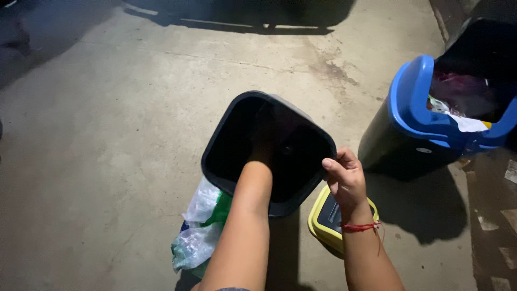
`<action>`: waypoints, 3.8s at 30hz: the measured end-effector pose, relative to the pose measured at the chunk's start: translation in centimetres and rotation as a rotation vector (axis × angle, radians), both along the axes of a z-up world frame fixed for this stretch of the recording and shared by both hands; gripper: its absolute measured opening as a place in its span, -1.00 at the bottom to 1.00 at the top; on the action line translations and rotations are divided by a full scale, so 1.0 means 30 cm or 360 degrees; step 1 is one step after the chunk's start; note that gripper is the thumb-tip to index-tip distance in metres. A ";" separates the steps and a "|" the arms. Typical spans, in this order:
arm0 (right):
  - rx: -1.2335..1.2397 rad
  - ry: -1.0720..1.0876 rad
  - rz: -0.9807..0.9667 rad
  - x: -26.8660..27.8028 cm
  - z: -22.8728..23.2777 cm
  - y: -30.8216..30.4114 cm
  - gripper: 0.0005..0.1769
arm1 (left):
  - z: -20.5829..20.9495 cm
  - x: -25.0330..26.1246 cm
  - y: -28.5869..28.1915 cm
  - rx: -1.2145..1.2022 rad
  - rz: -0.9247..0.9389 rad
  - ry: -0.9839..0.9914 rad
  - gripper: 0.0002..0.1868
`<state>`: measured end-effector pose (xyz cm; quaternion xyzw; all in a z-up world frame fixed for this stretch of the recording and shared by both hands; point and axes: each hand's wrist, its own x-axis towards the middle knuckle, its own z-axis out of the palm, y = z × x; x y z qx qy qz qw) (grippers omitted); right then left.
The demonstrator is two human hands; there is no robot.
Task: The person empties trash from a small yellow bin and a larger blue bin into a large green plastic bag. They then place the filled bag into the small bin and wash their hands at a nearby tap.
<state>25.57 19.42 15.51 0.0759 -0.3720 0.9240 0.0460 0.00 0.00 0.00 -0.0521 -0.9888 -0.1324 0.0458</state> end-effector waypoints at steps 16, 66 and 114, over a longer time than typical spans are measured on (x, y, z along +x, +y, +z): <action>0.0108 -0.0220 -0.0020 -0.068 -0.079 0.031 -0.85 | 0.318 0.219 0.019 -0.0250 -0.0101 -0.0124 -0.76; 0.0092 -0.0109 -0.0448 -0.110 -0.300 0.206 -0.76 | 0.122 0.944 -0.717 0.0109 0.0536 -0.0079 -0.68; 0.0414 -0.0309 0.0197 0.011 -0.177 0.028 -0.90 | -0.016 0.476 0.122 -0.0036 -0.0495 0.0026 -0.78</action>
